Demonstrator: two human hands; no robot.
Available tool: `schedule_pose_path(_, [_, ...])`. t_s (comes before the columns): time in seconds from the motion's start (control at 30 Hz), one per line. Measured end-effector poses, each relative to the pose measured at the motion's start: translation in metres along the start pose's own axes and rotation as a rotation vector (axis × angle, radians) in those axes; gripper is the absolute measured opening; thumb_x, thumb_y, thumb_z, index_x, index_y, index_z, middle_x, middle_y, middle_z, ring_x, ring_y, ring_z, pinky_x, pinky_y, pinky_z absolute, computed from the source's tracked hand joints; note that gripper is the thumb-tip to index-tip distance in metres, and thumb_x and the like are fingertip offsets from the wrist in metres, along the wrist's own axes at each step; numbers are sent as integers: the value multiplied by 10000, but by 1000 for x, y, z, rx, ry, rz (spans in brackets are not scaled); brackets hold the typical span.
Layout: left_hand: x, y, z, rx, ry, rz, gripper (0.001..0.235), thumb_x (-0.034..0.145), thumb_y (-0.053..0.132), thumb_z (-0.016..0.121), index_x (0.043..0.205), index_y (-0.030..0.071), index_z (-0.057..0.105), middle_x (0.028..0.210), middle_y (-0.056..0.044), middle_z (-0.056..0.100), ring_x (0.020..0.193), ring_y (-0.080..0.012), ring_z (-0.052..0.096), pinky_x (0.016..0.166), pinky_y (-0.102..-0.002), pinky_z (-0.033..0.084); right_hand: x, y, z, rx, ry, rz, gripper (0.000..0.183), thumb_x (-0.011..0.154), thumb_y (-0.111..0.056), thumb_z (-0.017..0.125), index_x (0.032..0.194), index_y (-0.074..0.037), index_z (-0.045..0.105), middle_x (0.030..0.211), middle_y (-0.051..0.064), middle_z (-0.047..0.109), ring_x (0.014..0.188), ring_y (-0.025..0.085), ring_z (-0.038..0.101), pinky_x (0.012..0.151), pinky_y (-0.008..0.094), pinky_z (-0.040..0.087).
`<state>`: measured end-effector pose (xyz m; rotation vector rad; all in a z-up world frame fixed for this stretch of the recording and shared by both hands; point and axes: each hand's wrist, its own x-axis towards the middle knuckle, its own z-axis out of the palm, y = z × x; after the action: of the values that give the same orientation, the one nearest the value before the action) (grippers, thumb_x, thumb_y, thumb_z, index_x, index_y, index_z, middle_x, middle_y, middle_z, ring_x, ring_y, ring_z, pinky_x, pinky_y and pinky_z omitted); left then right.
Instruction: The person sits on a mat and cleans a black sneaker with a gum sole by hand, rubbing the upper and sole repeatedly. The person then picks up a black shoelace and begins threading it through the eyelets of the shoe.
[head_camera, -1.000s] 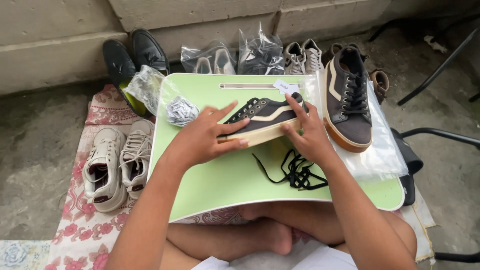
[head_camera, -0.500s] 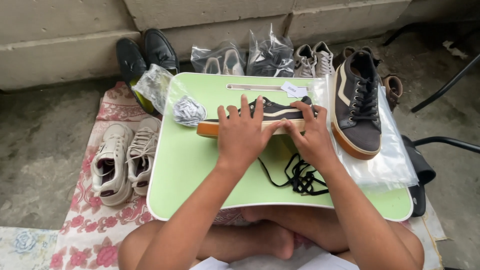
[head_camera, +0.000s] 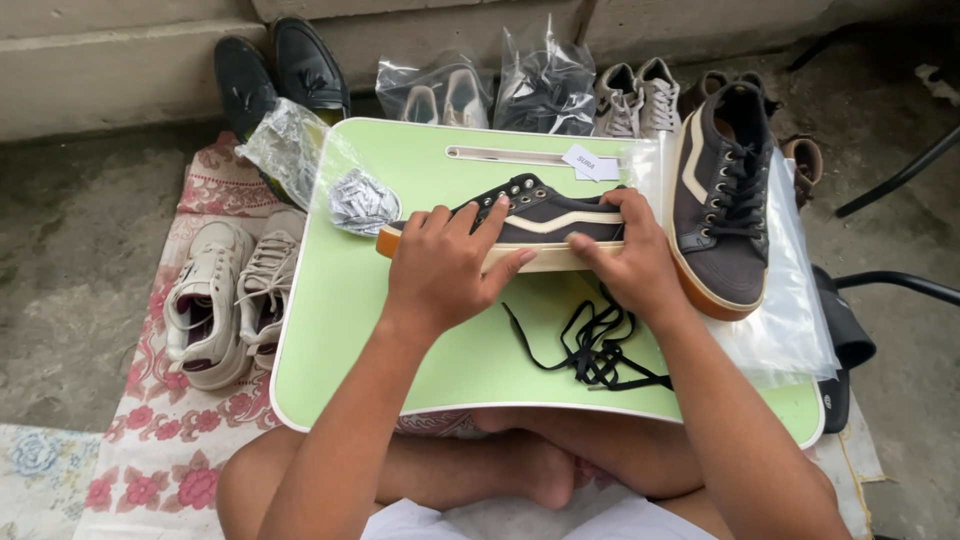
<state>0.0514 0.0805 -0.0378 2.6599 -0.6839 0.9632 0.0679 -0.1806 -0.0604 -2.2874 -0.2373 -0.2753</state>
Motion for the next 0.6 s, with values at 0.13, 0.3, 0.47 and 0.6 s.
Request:
schedule_pose_path(0.13, [-5,-22,-10,-112,-23,52,494,1001,544,521,1271,187,731,1015,-106,760,870,-289,731,815,-426,548,0,-13,-2,82,-3,-2,339,1107,-403,361,1244,-142,528,1127,189,583,1129,482,605,984,588,463])
schedule_pose_path(0.3, [-2,3,-5,-71,89,140,362,983,251,580,1314,158,693,1331,-139,678,1166,-337,662,987,-513,494,1,3,5,-39,91,-154,571,1048,-573,463,1367,-107,550,1192,248,601,1156,516,589,973,585,472])
schedule_pose_path(0.47, [-2,24,-24,-85,-16,52,436,1053,352,480,1460,226,572,1434,-93,614,1281,-357,594,1093,-609,383,-4,-29,-3,-31,59,-89,521,1067,-438,402,1524,-198,478,1232,224,587,1202,477,568,986,563,447])
schedule_pose_path(0.6, [-18,-7,-36,36,-33,-165,495,1102,474,378,1570,329,449,1454,-161,581,1230,-473,591,994,-747,376,-5,-53,-5,-11,81,19,500,1100,-341,280,1543,-224,480,1243,239,614,1144,477,594,975,562,449])
